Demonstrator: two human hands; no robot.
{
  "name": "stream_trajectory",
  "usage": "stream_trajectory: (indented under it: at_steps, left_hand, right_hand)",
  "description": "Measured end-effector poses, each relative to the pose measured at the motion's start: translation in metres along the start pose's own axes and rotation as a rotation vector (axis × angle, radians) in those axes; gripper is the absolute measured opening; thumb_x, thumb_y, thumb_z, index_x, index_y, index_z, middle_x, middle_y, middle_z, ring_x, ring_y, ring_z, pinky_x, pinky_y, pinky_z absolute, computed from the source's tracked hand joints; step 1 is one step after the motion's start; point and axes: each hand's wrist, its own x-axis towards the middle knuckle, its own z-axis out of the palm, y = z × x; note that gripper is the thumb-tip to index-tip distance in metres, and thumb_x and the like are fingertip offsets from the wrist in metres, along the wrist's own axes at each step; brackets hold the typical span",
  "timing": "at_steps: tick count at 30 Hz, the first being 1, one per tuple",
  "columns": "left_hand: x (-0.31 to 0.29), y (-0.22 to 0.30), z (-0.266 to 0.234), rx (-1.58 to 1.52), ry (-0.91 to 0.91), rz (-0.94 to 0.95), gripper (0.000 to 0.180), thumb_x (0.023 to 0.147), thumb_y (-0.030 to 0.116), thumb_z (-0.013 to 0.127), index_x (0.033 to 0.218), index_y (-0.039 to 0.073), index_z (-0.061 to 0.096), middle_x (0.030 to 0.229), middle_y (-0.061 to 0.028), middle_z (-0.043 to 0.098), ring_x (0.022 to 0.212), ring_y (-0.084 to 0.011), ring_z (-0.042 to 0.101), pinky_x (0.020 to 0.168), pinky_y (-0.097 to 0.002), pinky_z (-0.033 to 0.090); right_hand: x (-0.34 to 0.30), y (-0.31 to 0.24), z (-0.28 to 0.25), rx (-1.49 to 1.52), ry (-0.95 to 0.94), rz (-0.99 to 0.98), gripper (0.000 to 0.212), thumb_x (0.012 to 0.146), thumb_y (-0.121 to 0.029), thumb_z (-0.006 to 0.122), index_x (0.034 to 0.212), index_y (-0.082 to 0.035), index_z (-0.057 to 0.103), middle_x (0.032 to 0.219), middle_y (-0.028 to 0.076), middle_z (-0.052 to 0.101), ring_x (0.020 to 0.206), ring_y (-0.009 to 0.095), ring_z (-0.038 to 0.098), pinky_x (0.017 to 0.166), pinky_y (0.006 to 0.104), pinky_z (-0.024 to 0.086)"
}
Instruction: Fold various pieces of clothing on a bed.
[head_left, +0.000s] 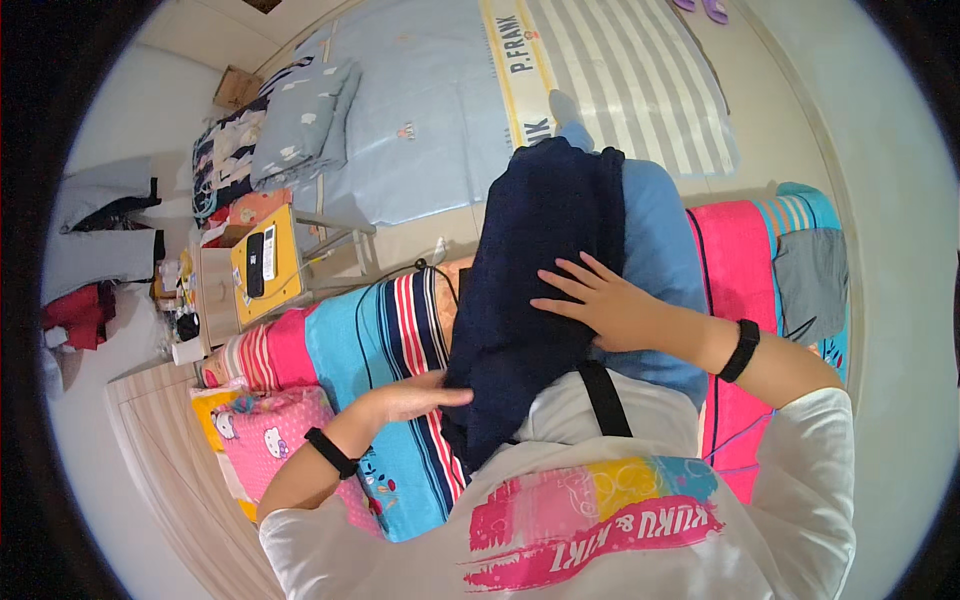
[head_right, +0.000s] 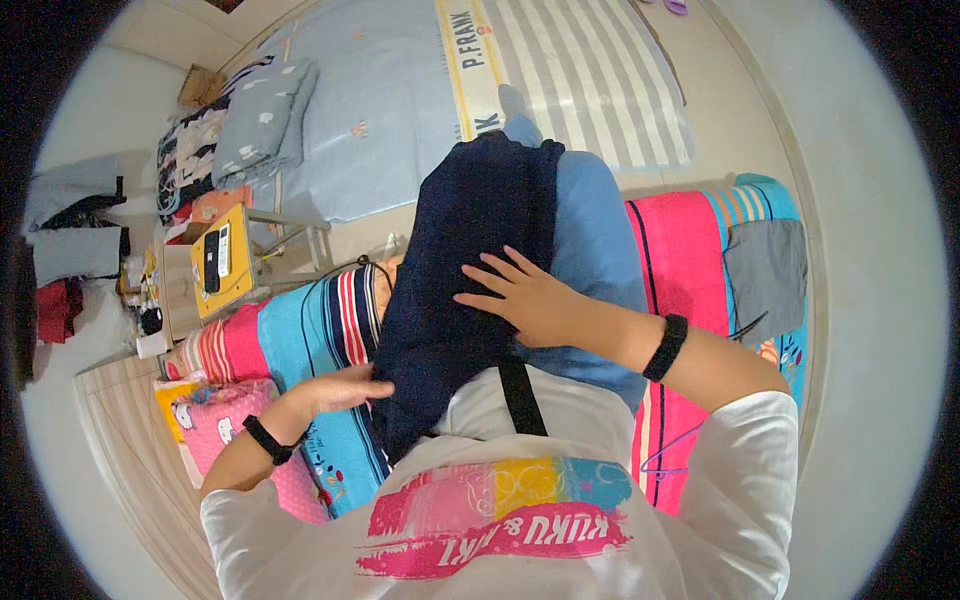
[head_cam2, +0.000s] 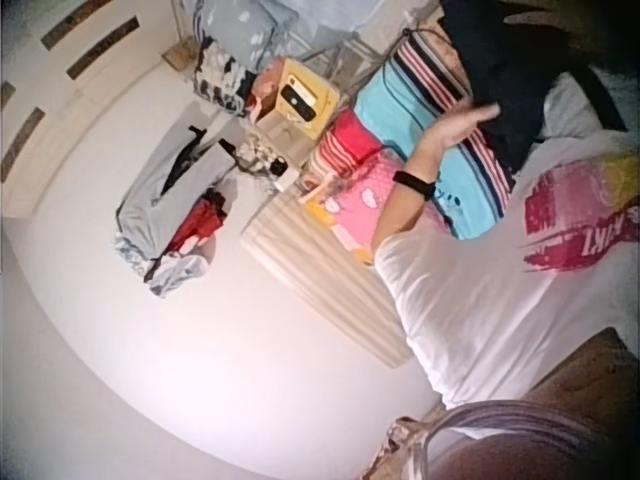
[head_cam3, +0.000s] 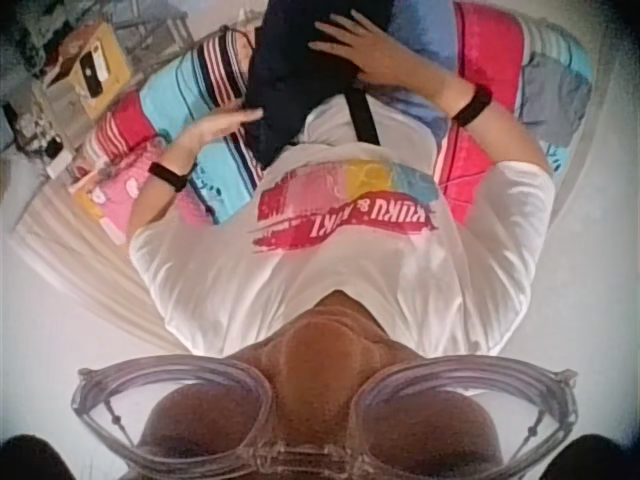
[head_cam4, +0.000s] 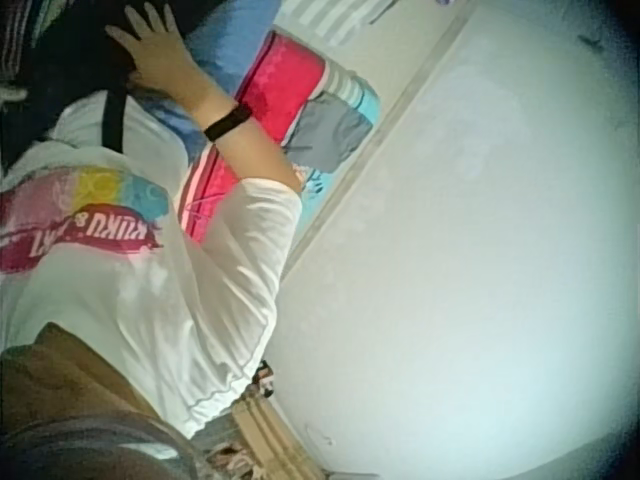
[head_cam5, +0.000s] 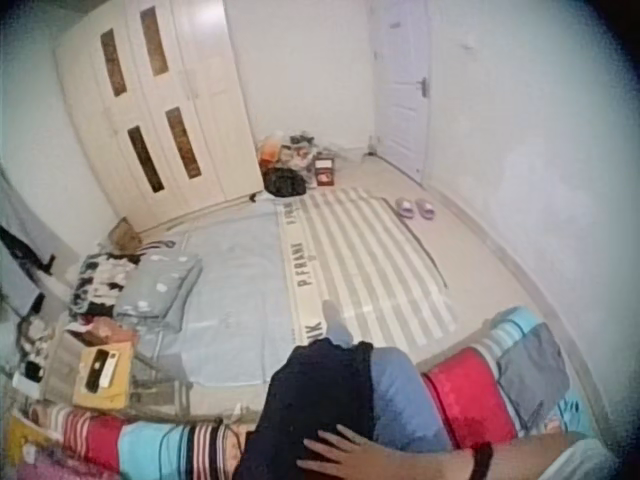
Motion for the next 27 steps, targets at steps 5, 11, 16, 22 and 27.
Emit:
stream_trajectory:
  at_steps: [5, 11, 16, 22, 27]
  left_hand:
    - [-0.030, 0.031, -0.012, 0.165, -0.014, 0.006, 0.068, 0.077, 0.013, 0.072, 0.133, -0.005, 0.037, 0.127, -0.0113, 0.051, 0.119, -0.0189, 0.047, 0.103, -0.0312, 0.035]
    - [-0.031, 0.133, -0.031, -0.368, -0.121, 0.542, 0.062, 0.090, 0.041, 0.052, 0.132, -0.003, 0.038, 0.129, -0.0171, 0.050, 0.115, -0.0260, 0.052, 0.101, -0.0364, 0.038]
    - [0.045, 0.205, -0.016, -0.357, -0.130, 0.772, 0.053, 0.094, 0.041, 0.044, 0.127, 0.001, 0.046, 0.124, -0.0108, 0.054, 0.111, -0.0229, 0.053, 0.099, -0.0371, 0.039]
    - [0.125, 0.161, -0.044, 0.053, 0.360, 0.440, 0.049, 0.085, 0.034, 0.064, 0.120, 0.002, 0.052, 0.111, -0.0059, 0.058, 0.107, -0.0164, 0.052, 0.094, -0.0302, 0.039]
    - [0.113, 0.151, -0.034, 0.117, 0.310, 0.550, 0.037, 0.086, 0.025, 0.065, 0.113, 0.001, 0.056, 0.106, -0.0039, 0.061, 0.100, -0.0135, 0.055, 0.091, -0.0251, 0.039]
  right_hand:
    - [0.006, 0.012, 0.007, 0.123, -0.016, -0.024, 0.085, 0.067, -0.011, 0.069, 0.142, -0.020, 0.030, 0.149, 0.017, 0.019, 0.137, 0.038, 0.018, 0.112, 0.0503, 0.018]
    - [0.015, 0.036, -0.001, 0.589, -0.113, 0.161, 0.068, 0.081, -0.020, 0.062, 0.141, -0.010, 0.030, 0.143, 0.022, 0.030, 0.134, 0.035, 0.025, 0.109, 0.0421, 0.025]
    - [0.011, 0.079, 0.008, 1.652, 0.019, 0.657, 0.061, 0.086, -0.029, 0.061, 0.135, -0.002, 0.038, 0.135, 0.012, 0.046, 0.117, 0.020, 0.047, 0.100, 0.0333, 0.034]
    - [0.002, 0.074, -0.018, 1.612, 0.047, 0.565, 0.059, 0.083, -0.021, 0.066, 0.133, 0.000, 0.042, 0.132, 0.007, 0.048, 0.119, 0.017, 0.044, 0.100, 0.0304, 0.033]
    - [0.000, 0.084, -0.007, 1.579, 0.081, 0.543, 0.057, 0.083, -0.025, 0.066, 0.131, 0.000, 0.045, 0.131, 0.008, 0.049, 0.119, 0.017, 0.044, 0.100, 0.0308, 0.034]
